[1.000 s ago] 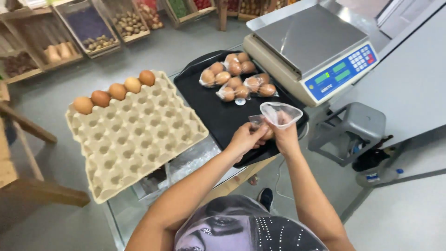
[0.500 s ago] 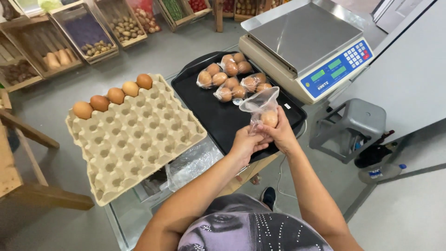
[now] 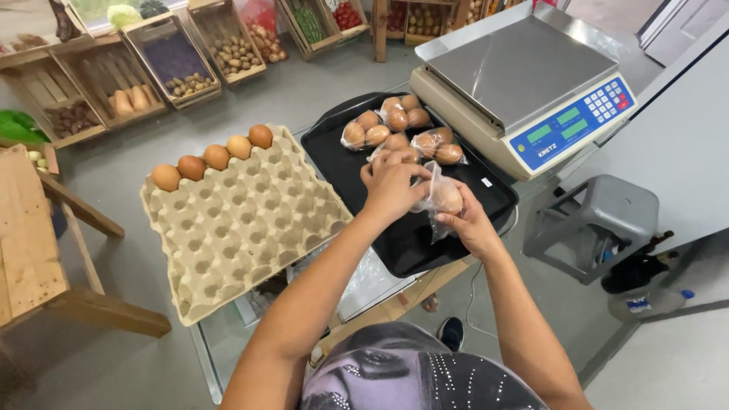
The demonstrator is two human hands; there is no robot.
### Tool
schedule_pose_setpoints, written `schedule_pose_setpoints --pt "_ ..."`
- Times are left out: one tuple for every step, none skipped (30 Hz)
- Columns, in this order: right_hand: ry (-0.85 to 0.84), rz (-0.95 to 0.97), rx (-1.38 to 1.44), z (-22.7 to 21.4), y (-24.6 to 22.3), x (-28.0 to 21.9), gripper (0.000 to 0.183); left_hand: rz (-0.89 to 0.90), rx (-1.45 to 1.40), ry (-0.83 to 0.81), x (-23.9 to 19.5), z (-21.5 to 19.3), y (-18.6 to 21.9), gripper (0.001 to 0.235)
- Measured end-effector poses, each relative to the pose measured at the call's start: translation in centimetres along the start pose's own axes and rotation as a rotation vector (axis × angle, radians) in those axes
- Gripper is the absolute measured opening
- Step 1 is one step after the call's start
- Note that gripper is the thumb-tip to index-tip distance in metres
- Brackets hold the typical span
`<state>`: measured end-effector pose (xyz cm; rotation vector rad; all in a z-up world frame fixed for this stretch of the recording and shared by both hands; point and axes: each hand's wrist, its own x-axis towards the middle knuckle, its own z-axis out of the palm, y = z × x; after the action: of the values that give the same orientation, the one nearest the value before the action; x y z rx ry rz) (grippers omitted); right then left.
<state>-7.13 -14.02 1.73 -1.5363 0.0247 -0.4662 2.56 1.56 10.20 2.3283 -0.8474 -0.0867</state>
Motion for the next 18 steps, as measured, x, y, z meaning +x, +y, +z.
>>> schedule_pose_setpoints --pt "-0.001 -0.004 0.001 0.2 -0.6 -0.1 0.069 0.001 0.002 0.003 0.2 0.6 0.0 0.023" --pt "-0.003 -0.014 -0.05 0.5 -1.1 -0.1 0.069 -0.02 0.012 -0.03 0.5 1.2 -0.1 0.03" --pt "-0.006 -0.021 -0.1 0.7 -1.5 -0.3 0.07 -0.046 0.02 -0.065 0.5 1.9 -0.3 0.039" --pt "-0.01 -0.021 -0.099 0.8 -1.7 -0.3 0.07 -0.049 0.02 -0.062 1.2 2.8 -0.7 0.039" --pt "0.005 -0.021 -0.094 0.9 -1.8 -0.4 0.07 -0.049 0.001 -0.071 1.7 3.8 -1.3 0.043" --pt "0.021 -0.022 -0.089 1.1 -1.9 -0.4 0.07 -0.048 -0.018 -0.079 2.2 4.7 -2.0 0.048" --pt "0.01 -0.018 -0.088 1.0 -1.6 -0.5 0.07 -0.059 -0.02 -0.074 1.8 4.3 -1.6 0.048" --pt "0.03 -0.028 -0.111 0.9 -1.3 -0.5 0.069 -0.062 -0.04 -0.056 1.4 3.9 -1.2 0.047" --pt "0.048 -0.039 -0.132 0.9 -1.0 -0.4 0.068 -0.065 -0.058 -0.035 1.1 3.4 -0.8 0.046" --pt "0.035 -0.037 -0.129 0.6 -1.0 -0.5 0.068 -0.077 -0.058 -0.028 0.6 3.0 -0.1 0.046" --pt "0.085 -0.035 -0.15 0.6 -1.0 -0.5 0.05 -0.068 -0.035 -0.051 0.0 2.4 0.4 0.046" --pt "0.136 -0.033 -0.172 0.6 -0.9 -0.5 0.031 -0.059 -0.012 -0.075 -0.6 1.8 0.8 0.046" --pt "0.107 -0.029 -0.158 0.9 -1.5 -0.6 0.031 -0.086 -0.005 -0.06 -0.9 1.7 1.0 0.046" --pt "0.119 -0.037 -0.207 1.2 -2.0 -0.8 0.026 -0.092 -0.029 -0.069 -1.1 1.6 1.1 0.043" --pt "0.132 -0.047 -0.253 1.5 -2.6 -0.9 0.02 -0.098 -0.05 -0.078 -1.3 1.5 1.2 0.041" --pt "0.104 -0.045 -0.235 1.8 -2.6 -1.0 0.02 -0.126 -0.04 -0.062 -1.5 1.3 1.0 0.041" --pt "0.12 -0.046 -0.272 1.9 -2.8 -1.0 0.02 -0.1 -0.077 -0.038 -1.6 1.2 1.1 0.041" --pt "0.136 -0.048 -0.308 1.9 -2.9 -1.1 0.021 -0.074 -0.113 -0.013 -1.7 1.2 1.1 0.041"
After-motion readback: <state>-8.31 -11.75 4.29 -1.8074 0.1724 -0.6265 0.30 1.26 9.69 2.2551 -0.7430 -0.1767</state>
